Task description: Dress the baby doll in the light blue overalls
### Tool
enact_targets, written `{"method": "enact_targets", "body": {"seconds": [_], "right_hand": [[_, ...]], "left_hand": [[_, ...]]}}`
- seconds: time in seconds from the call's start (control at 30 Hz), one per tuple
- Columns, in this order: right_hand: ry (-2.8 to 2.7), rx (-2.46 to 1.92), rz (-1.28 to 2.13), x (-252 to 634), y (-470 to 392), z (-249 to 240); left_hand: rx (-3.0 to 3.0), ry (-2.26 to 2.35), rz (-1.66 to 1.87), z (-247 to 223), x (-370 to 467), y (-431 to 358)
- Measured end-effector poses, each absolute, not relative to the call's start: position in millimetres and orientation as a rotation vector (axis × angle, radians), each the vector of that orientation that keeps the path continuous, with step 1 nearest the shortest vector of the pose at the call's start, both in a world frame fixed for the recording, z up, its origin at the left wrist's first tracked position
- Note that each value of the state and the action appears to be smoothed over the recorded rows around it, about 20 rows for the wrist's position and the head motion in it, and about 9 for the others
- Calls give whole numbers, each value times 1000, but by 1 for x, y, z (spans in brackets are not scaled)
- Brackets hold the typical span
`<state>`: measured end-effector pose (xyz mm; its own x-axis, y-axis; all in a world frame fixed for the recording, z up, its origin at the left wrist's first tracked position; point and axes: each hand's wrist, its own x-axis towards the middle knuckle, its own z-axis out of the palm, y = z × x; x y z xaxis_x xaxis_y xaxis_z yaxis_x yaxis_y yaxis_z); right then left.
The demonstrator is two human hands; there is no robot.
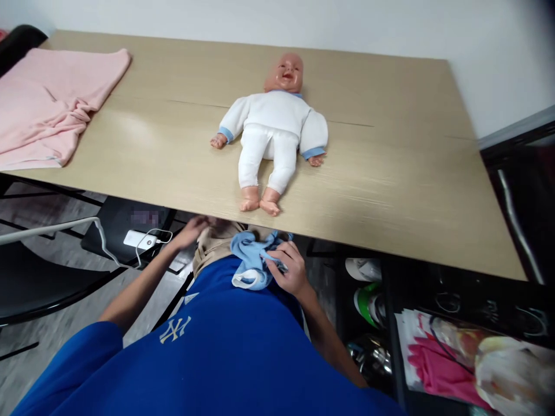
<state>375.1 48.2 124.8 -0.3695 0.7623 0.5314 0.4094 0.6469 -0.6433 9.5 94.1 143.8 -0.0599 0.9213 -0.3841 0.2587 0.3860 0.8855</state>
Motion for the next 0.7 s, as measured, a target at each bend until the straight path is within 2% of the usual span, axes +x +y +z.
{"method": "enact_targets", "body": {"seconds": [0.07,0.2,0.43,0.57,0.7], "right_hand": [[-2057,-824,561,374,52,149],[-2136,-571,641,378,71,210],[-2240,-541,648,397,127,342],[-1961,-642,672,392,154,356],[-1990,-665,1025,387,170,338]], "left_hand": [[1392,1141,650,169,36,77],[1878,561,740,221,75,70],[2011,341,997,281,111,131],[2061,316,1217,304,117,149],[1839,511,1367,293,114,157]]}}
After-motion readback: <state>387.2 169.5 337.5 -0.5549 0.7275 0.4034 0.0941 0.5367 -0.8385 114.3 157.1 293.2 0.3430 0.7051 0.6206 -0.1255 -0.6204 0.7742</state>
